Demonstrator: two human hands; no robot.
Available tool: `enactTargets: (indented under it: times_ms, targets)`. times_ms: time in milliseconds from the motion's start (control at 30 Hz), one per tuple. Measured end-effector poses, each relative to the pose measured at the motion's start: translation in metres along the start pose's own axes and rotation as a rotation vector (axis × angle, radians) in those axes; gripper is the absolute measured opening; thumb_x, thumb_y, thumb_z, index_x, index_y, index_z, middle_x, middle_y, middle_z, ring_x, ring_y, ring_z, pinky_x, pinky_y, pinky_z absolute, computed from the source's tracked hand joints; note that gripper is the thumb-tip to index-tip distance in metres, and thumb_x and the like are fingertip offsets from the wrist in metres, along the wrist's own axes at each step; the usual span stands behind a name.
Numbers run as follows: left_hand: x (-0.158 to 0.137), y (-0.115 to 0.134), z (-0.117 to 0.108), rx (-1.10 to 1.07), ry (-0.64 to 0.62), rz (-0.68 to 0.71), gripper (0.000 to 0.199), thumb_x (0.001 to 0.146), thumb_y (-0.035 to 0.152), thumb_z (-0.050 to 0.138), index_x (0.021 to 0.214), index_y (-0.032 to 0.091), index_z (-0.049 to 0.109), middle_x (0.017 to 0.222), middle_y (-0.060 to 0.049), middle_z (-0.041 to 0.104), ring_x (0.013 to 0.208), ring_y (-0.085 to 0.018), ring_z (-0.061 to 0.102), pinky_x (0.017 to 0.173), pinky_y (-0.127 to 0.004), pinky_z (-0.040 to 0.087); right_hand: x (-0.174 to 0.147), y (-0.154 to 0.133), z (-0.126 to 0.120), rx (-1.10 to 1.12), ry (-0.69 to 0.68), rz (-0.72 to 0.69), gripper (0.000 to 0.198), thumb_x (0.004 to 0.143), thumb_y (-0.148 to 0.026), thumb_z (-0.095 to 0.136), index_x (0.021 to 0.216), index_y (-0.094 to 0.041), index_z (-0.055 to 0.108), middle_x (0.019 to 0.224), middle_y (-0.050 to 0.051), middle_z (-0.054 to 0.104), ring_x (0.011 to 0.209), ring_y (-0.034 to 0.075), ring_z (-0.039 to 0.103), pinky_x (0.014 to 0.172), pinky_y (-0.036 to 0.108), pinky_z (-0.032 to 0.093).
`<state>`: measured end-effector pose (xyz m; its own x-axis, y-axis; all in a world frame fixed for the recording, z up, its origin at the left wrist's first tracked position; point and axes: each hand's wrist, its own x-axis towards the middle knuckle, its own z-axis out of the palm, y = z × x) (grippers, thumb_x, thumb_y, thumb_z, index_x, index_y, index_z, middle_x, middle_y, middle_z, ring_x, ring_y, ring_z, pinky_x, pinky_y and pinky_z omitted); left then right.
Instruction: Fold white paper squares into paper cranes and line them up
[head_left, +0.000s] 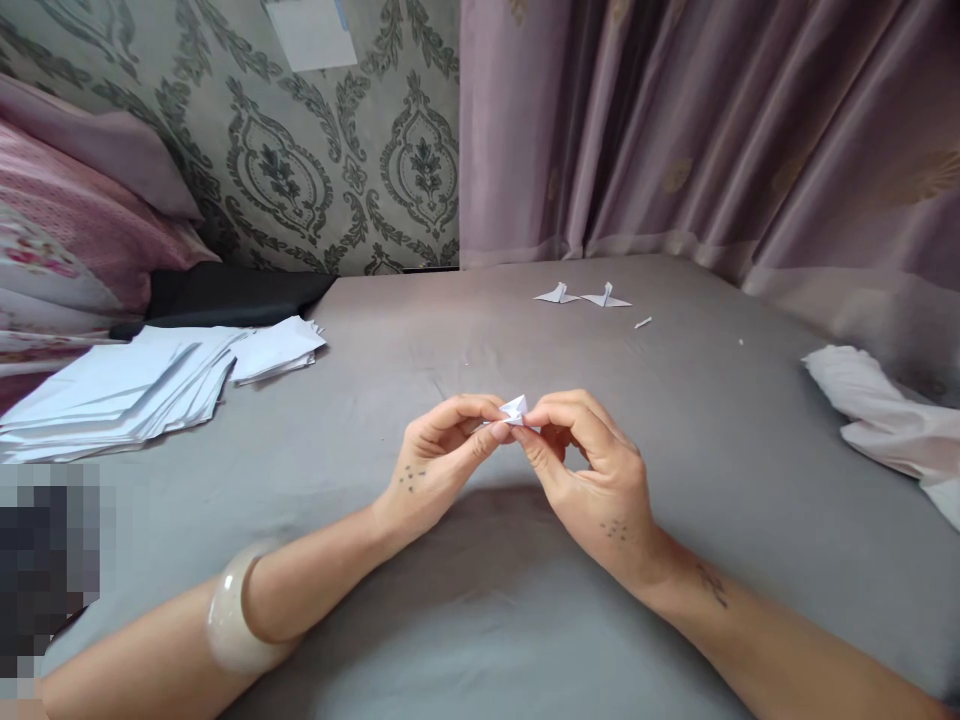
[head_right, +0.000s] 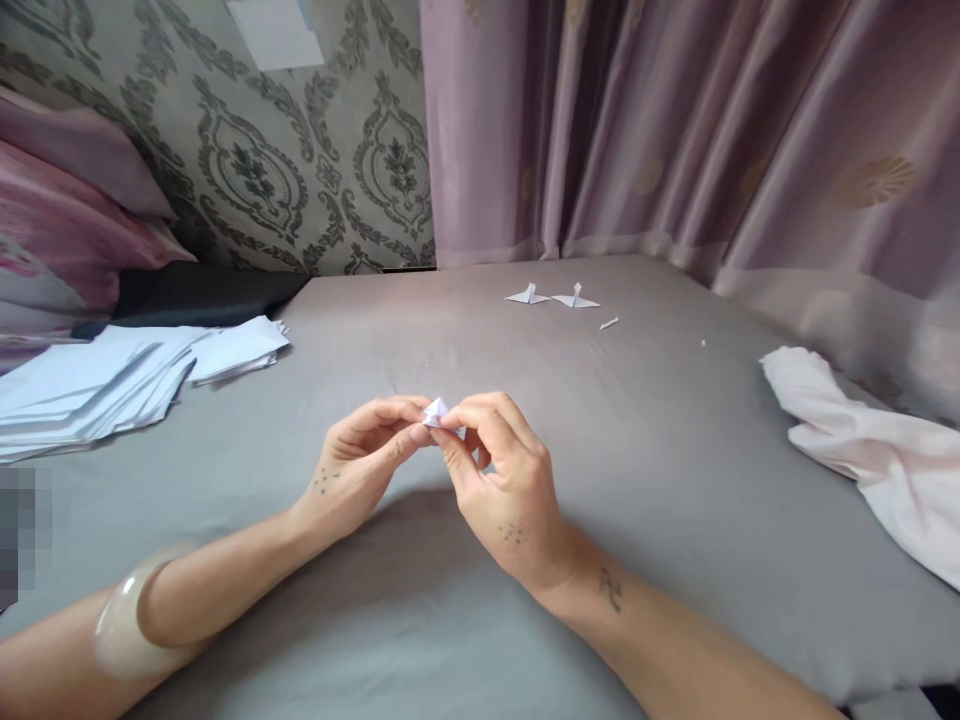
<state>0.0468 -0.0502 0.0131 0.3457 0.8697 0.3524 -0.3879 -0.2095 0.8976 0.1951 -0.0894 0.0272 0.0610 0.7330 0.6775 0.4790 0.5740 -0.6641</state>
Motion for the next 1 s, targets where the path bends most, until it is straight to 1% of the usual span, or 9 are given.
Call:
enactTargets:
  times_ms: [133, 233, 400, 533, 733, 1000]
  targets:
    - [-0.0003, 0.0064, 0.0022, 0.105, 0.017, 0.027, 0.007, 0.082, 0.012, 0.066, 0.086, 0.015, 0.071, 0.1, -0.007, 0.061, 0.093, -0.016, 0.059, 0.081, -0.03, 0.054, -0.0007, 0.0005, 0.0003, -0.033, 0.004, 0.013, 0.013, 0.082, -0.01, 0.065, 0.086, -0.022, 0.06, 0.084, -0.002, 0.057, 0.061, 0.006, 0.048, 0.058, 0.023, 0.044]
    - [-0.0015, 0.0088, 0.0038, 0.129, 0.005, 0.057, 0.01, 0.083, 0.011, 0.064, 0.089, 0.014, 0.071, 0.103, -0.009, 0.059, 0.093, -0.017, 0.059, 0.078, -0.03, 0.055, -0.0008, 0.0006, 0.0003, -0.042, -0.007, 0.033, 0.012, 0.082, -0.01, 0.065, 0.085, -0.021, 0.061, 0.084, -0.002, 0.058, 0.061, 0.006, 0.049, 0.057, 0.023, 0.043]
    - [-0.0031, 0.0074, 0.0039, 0.167, 0.011, 0.132, 0.014, 0.083, 0.007, 0.063, 0.092, 0.014, 0.07, 0.099, -0.009, 0.062, 0.097, -0.018, 0.06, 0.084, -0.031, 0.054, -0.001, 0.0008, 0.0, -0.038, -0.028, 0.039, 0.013, 0.082, -0.01, 0.064, 0.087, -0.021, 0.061, 0.084, -0.002, 0.06, 0.064, 0.007, 0.051, 0.059, 0.023, 0.045]
    - [-0.003, 0.0059, 0.0029, 0.218, 0.028, 0.181, 0.015, 0.082, 0.006, 0.063, 0.092, 0.015, 0.071, 0.095, -0.008, 0.065, 0.092, -0.017, 0.062, 0.082, -0.03, 0.054, -0.0021, 0.0013, 0.0013, -0.014, -0.028, 0.05, 0.015, 0.082, -0.008, 0.064, 0.089, -0.022, 0.061, 0.084, -0.002, 0.061, 0.065, 0.008, 0.053, 0.059, 0.023, 0.045]
    - [-0.0029, 0.0065, 0.0017, 0.262, 0.042, 0.189, 0.014, 0.082, 0.007, 0.065, 0.09, 0.016, 0.072, 0.092, -0.007, 0.066, 0.087, -0.016, 0.063, 0.077, -0.028, 0.053, -0.0026, 0.0007, 0.0005, 0.0, -0.036, 0.068, 0.017, 0.082, -0.008, 0.063, 0.089, -0.023, 0.061, 0.085, -0.002, 0.061, 0.066, 0.008, 0.053, 0.06, 0.024, 0.046]
    - [-0.0036, 0.0077, 0.0011, 0.287, 0.043, 0.168, 0.011, 0.082, 0.011, 0.066, 0.089, 0.017, 0.071, 0.09, -0.005, 0.065, 0.085, -0.015, 0.061, 0.077, -0.028, 0.053, -0.003, 0.0002, 0.0005, -0.006, -0.039, 0.064, 0.016, 0.081, -0.008, 0.064, 0.089, -0.022, 0.061, 0.082, -0.002, 0.063, 0.064, 0.008, 0.053, 0.058, 0.023, 0.045]
